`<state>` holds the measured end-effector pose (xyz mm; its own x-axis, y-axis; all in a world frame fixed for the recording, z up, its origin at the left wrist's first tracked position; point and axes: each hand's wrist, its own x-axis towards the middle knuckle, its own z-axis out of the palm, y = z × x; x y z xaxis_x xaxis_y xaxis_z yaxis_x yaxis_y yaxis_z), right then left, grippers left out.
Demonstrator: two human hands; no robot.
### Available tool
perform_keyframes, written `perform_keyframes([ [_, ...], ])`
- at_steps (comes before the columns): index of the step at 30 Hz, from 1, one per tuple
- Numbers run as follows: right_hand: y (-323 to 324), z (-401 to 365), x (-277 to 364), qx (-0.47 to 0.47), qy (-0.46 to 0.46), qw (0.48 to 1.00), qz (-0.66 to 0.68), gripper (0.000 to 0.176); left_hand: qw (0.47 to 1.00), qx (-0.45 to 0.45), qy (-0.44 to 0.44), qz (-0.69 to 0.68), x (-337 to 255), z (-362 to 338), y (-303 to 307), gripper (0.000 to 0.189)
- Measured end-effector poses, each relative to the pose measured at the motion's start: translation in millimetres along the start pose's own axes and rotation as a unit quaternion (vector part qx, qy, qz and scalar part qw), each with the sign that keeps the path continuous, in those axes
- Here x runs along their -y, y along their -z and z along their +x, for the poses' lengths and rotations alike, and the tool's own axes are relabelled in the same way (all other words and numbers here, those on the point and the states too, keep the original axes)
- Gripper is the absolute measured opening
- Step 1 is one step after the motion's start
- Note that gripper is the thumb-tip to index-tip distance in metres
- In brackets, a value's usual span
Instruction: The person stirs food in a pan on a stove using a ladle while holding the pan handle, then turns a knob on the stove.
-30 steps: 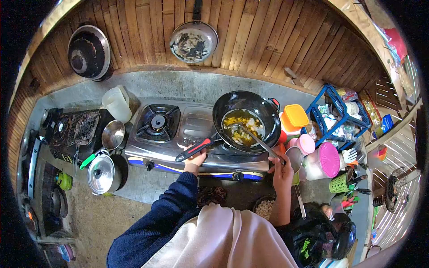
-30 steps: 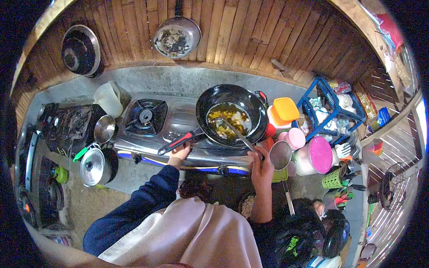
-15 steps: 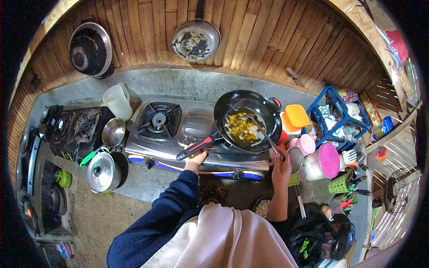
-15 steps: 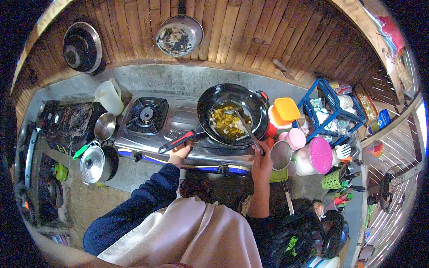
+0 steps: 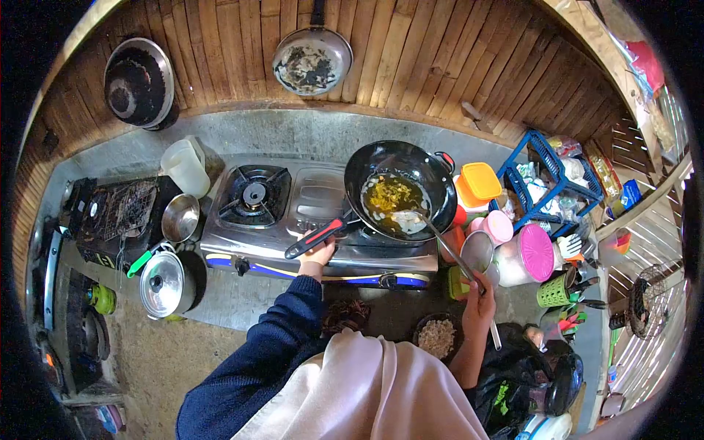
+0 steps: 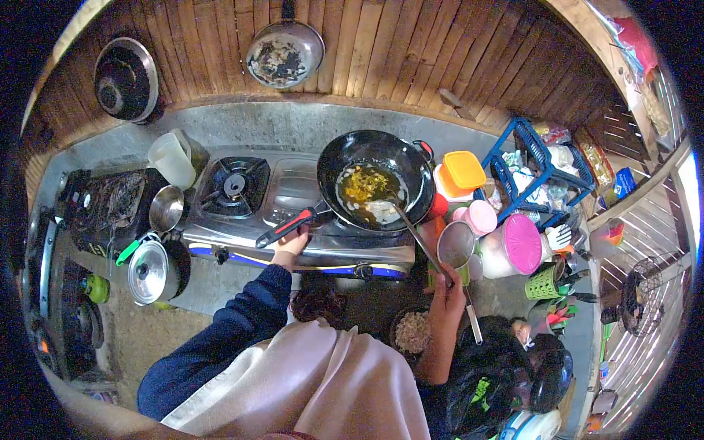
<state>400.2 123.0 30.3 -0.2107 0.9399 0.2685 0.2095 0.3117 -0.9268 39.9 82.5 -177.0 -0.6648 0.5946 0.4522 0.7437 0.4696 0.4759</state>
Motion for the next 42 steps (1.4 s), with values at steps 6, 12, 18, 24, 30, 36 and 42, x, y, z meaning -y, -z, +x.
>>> perform_keyframes([
  [6,23,-8,21,0.012,-0.042,0.998,-0.046,0.026,1.000,0.014,0.021,-0.001,-3,1,3,0.023],
  [12,32,-8,31,0.025,0.005,0.998,-0.057,0.024,1.000,-0.002,0.007,-0.006,-4,1,7,0.024],
  [18,40,-8,44,0.048,-0.016,0.997,-0.062,0.026,0.999,0.000,-0.019,0.029,-8,3,14,0.025],
  [24,43,-10,42,0.026,0.007,0.999,-0.045,0.023,0.999,0.021,-0.012,0.041,-11,3,17,0.025],
  [30,47,-13,37,0.009,-0.006,1.000,-0.028,0.027,1.000,0.015,-0.001,-0.003,-13,5,19,0.026],
  [36,48,-16,26,-0.012,0.028,1.000,0.009,0.029,1.000,0.013,0.006,-0.023,-11,3,17,0.024],
  [42,47,-17,17,-0.048,0.062,0.996,0.053,0.025,1.000,0.017,0.014,0.007,-9,2,13,0.021],
])
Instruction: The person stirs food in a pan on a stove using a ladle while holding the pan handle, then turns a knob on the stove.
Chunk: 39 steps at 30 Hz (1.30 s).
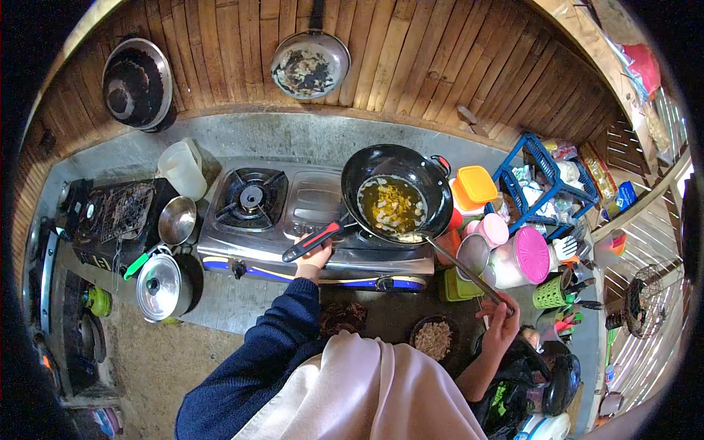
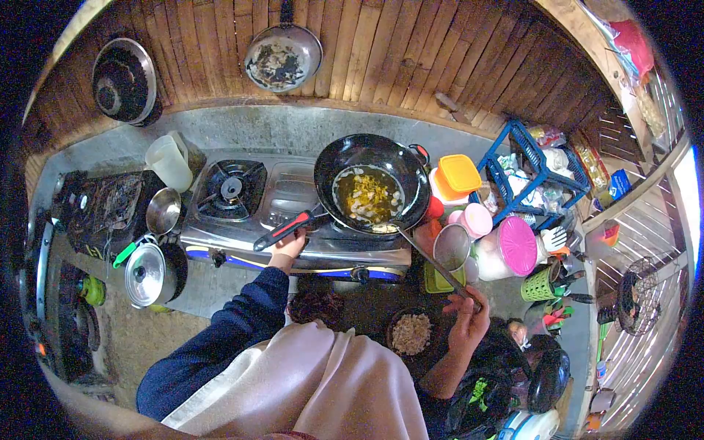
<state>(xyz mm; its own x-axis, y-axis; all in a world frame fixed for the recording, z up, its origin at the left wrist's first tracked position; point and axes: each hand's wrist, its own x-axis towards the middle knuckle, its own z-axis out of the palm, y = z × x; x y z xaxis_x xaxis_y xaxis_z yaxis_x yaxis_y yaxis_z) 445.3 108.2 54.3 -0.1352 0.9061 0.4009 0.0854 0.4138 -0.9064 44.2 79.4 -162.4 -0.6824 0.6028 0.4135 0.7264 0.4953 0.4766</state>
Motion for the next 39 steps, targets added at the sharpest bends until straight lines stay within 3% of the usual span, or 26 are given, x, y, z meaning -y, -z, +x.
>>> perform_keyframes([
  [12,-5,1,9,-0.065,0.041,0.997,-0.026,0.027,1.000,-0.014,-0.015,0.015,0,0,-1,0.022],
  [30,-37,-2,-18,0.057,-0.034,0.998,0.018,0.028,0.999,0.041,0.031,-0.013,-4,2,8,0.024],
  [39,-67,4,-33,0.059,-0.040,0.996,0.044,0.024,1.000,-0.005,0.009,-0.014,-3,-1,4,0.025],
])
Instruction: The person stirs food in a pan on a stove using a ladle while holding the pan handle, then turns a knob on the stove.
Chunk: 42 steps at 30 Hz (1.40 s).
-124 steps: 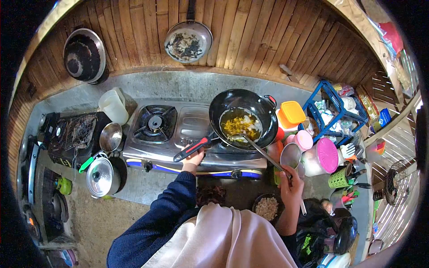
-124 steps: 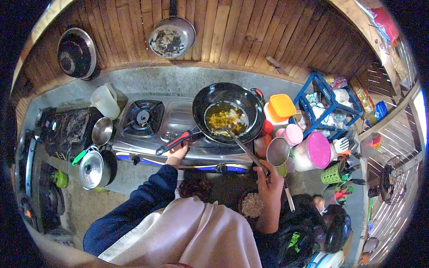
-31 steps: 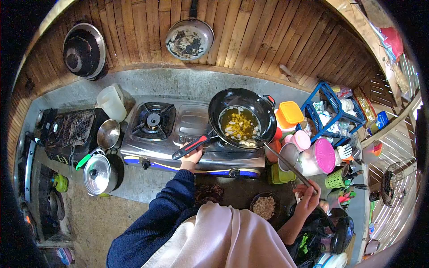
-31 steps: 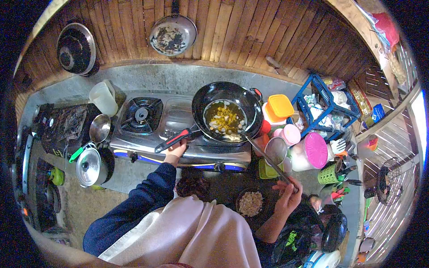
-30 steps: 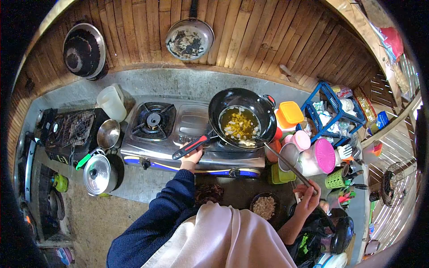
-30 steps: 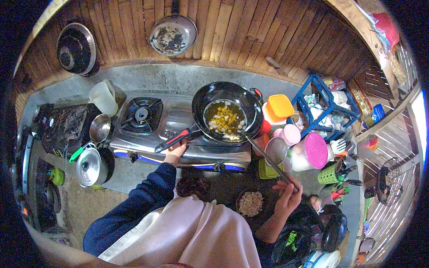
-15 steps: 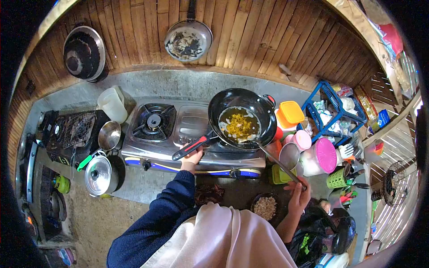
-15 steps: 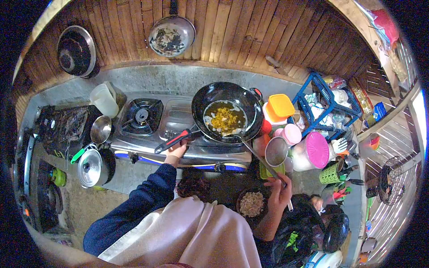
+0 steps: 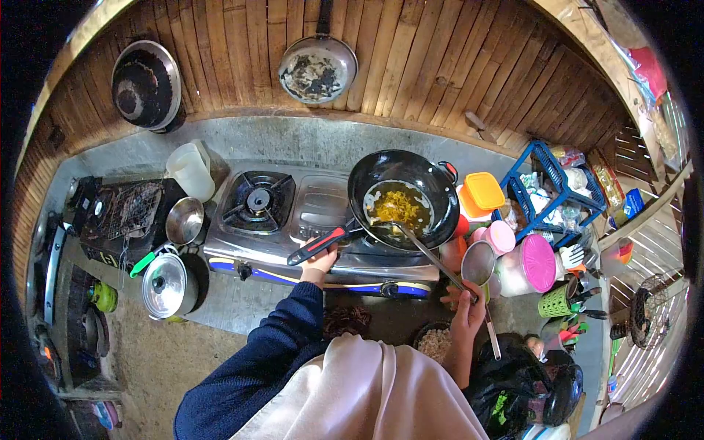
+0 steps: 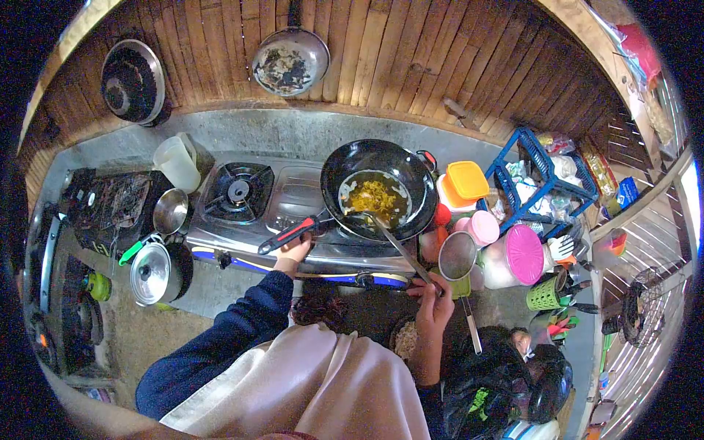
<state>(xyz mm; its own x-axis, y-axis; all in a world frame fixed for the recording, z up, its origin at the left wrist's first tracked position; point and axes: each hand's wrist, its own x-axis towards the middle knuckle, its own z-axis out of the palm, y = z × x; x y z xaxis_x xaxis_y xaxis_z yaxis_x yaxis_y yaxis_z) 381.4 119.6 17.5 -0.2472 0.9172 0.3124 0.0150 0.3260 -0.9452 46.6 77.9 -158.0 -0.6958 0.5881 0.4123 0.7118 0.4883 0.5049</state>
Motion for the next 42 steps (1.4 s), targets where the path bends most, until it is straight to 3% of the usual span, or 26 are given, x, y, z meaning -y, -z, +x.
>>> perform_keyframes([
  [7,-26,27,-23,0.019,-0.025,0.996,0.079,0.025,1.000,0.015,-0.002,0.009,4,0,-3,0.026],
  [13,-40,52,-36,0.060,0.014,0.998,0.022,0.027,0.999,0.010,-0.015,0.031,0,0,1,0.025],
  [19,-43,61,-44,0.054,0.019,0.996,0.063,0.027,0.999,0.020,-0.018,0.041,-1,2,3,0.025],
  [23,-37,57,-38,0.025,0.039,0.998,0.044,0.026,0.999,0.018,-0.019,0.034,0,1,2,0.026],
  [25,-27,54,-36,0.009,0.076,0.996,-0.035,0.024,0.999,0.012,-0.023,0.032,6,0,-5,0.026],
  [30,-5,44,-8,0.042,0.036,0.997,-0.054,0.024,0.999,0.042,0.003,0.014,6,2,-7,0.027],
  [42,17,23,44,0.037,0.047,0.987,-0.149,0.021,0.999,-0.020,-0.033,0.008,1,2,-1,0.026],
])
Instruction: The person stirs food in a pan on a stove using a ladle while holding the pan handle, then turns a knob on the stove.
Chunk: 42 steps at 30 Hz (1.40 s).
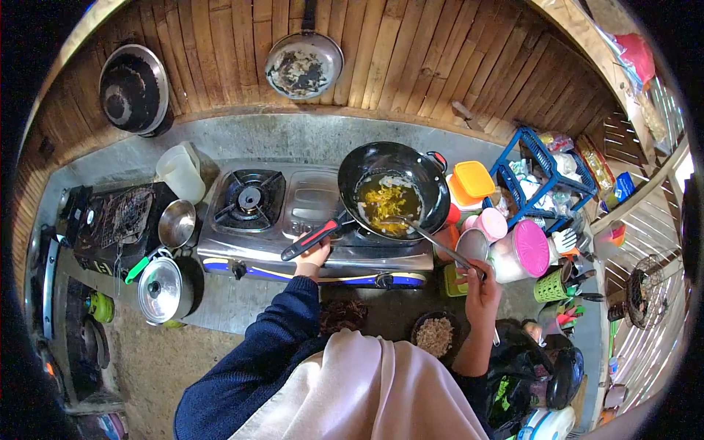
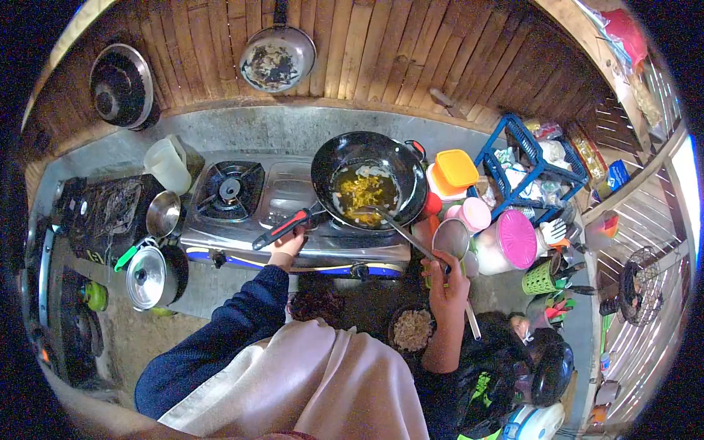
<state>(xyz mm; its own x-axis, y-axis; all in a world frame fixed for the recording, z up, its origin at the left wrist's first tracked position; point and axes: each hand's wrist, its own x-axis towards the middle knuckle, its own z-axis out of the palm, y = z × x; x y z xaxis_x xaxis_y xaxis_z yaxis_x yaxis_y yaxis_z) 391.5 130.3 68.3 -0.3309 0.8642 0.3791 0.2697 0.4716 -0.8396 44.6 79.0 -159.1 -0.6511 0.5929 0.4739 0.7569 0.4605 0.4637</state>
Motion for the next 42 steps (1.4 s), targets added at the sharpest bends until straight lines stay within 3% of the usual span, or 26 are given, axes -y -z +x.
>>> perform_keyframes([
  [26,18,-3,34,0.000,0.060,0.995,-0.077,0.026,1.000,0.024,0.010,-0.002,6,-2,-8,0.023],
  [29,14,-3,39,-0.014,0.034,0.998,-0.051,0.018,1.000,0.004,0.004,0.004,6,-3,-9,0.023],
  [31,8,-1,40,0.007,0.098,0.994,-0.049,0.021,0.999,0.014,0.018,-0.022,6,-3,-9,0.023],
  [37,-5,11,50,0.008,0.121,0.990,-0.069,0.015,0.998,0.039,0.043,-0.022,-5,1,8,0.023],
  [42,-16,16,44,0.014,0.098,0.994,-0.051,0.015,0.998,0.025,0.047,-0.020,4,-2,-5,0.024],
])
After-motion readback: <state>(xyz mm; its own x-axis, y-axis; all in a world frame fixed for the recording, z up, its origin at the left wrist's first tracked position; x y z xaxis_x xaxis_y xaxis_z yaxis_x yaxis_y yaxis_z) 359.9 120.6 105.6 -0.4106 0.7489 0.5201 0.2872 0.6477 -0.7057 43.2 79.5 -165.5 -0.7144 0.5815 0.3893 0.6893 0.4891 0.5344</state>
